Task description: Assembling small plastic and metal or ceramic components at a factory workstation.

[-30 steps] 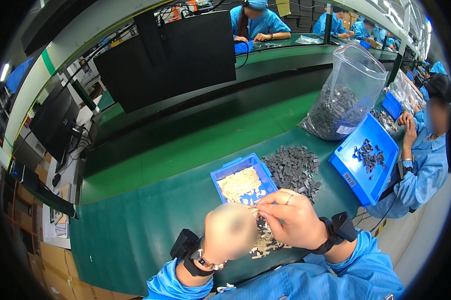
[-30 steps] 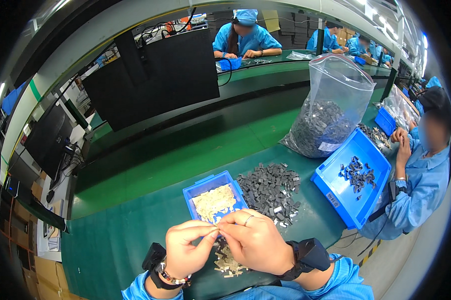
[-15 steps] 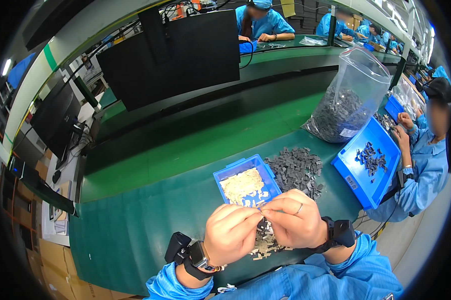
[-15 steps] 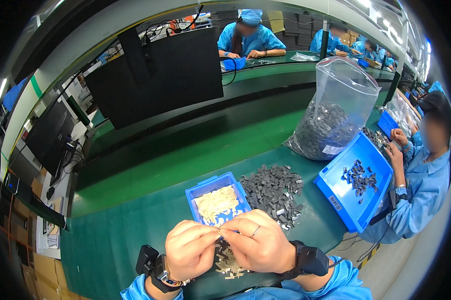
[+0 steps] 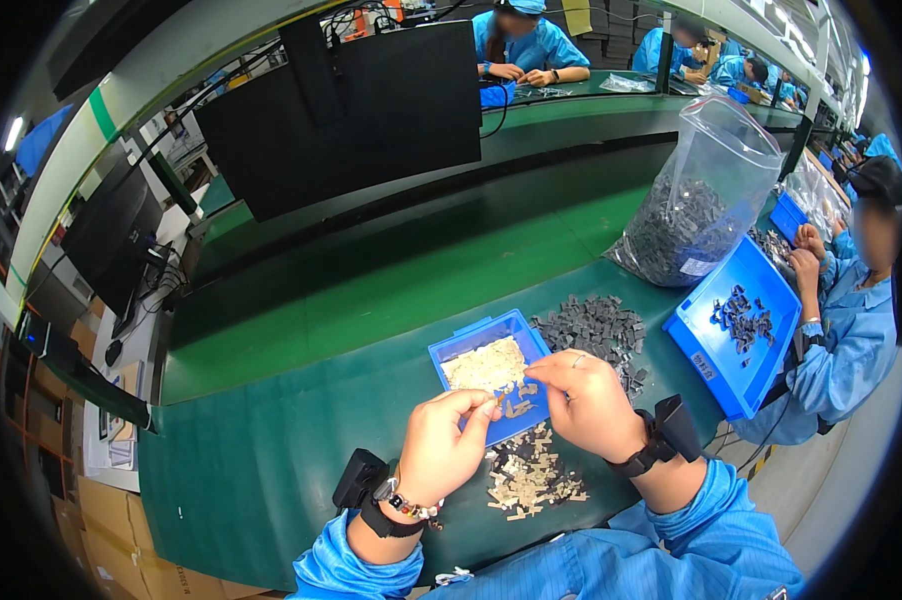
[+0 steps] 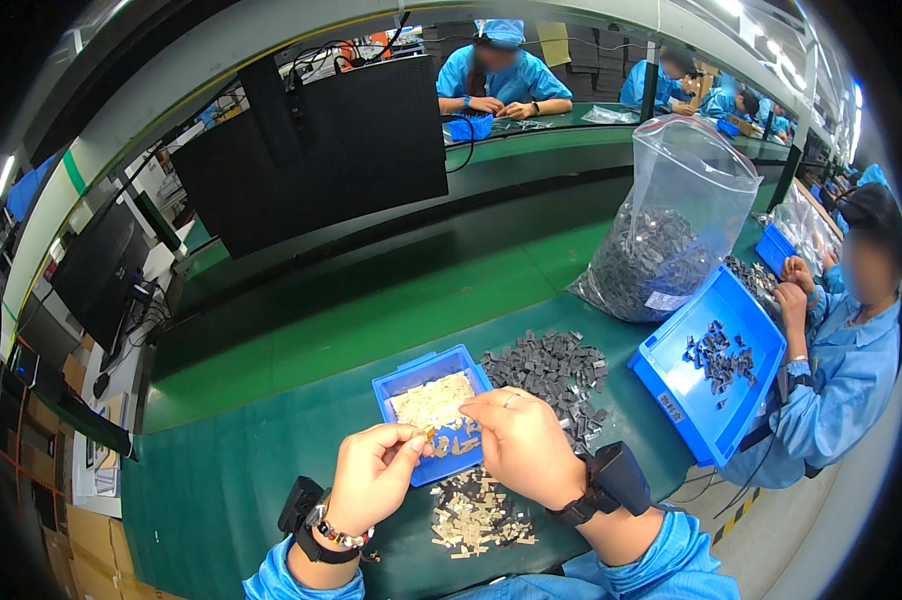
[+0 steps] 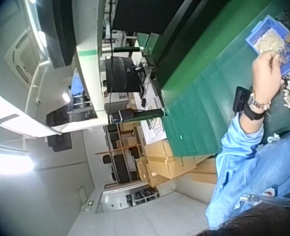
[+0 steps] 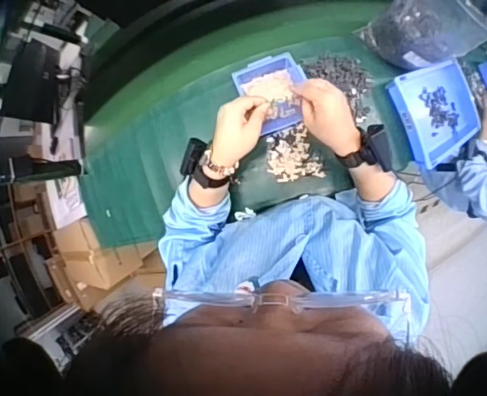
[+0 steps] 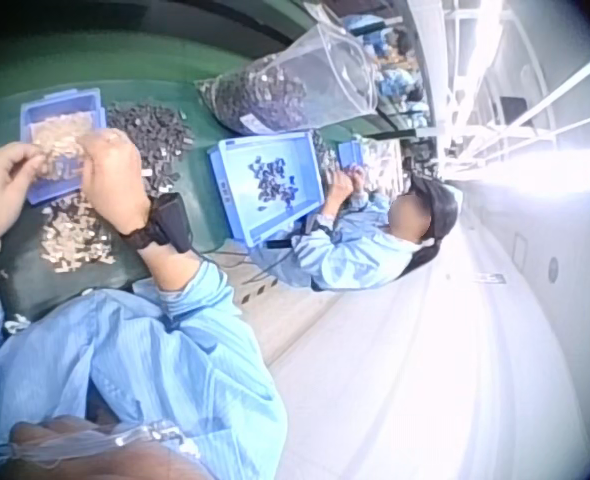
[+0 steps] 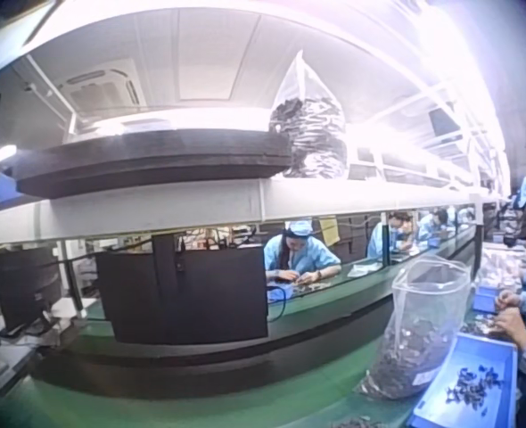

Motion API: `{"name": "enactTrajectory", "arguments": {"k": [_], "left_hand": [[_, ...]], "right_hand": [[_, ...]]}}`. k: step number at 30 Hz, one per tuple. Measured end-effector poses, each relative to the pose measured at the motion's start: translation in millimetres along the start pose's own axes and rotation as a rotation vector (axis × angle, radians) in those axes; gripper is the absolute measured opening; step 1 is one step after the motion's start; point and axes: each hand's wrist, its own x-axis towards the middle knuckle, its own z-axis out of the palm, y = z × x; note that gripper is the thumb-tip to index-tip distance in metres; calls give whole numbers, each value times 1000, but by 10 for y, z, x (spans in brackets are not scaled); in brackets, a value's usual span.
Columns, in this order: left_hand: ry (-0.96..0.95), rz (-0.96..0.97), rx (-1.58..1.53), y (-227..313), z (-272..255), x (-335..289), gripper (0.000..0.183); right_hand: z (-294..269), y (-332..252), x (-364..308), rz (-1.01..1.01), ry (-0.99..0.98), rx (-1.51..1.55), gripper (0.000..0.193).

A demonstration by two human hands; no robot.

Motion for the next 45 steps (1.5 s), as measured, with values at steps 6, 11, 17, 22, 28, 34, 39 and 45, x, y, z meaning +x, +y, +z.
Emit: {"name": "enactTrajectory", "arguments": {"k": [6, 11, 17, 22, 28, 34, 39, 45], "left_hand": [[-55, -92, -326, 89, 7, -26, 10], [-25, -27, -230, 170, 35, -51, 7], [239, 291, 141, 262, 74, -85, 7], [220, 489, 249, 265, 60, -74, 8], [185, 472, 263, 291, 31, -90, 7], [131, 421, 238, 291, 10, -86, 6], [106, 423, 205, 287, 1, -80, 7], [96, 420, 226, 282, -7, -77, 9]], "right_hand": [[-89, -230, 43, 458, -289, 686, 25], [53, -158, -67, 462, -151, 906, 15], [-28, -255, -53, 235, -45, 660, 11], [-42, -340, -37, 169, 10, 611, 11], [-76, -365, -37, 181, -31, 605, 10], [-85, -355, -44, 196, -65, 612, 9], [-97, -331, -41, 248, -92, 663, 8], [-90, -313, -57, 242, -97, 705, 9]]}}
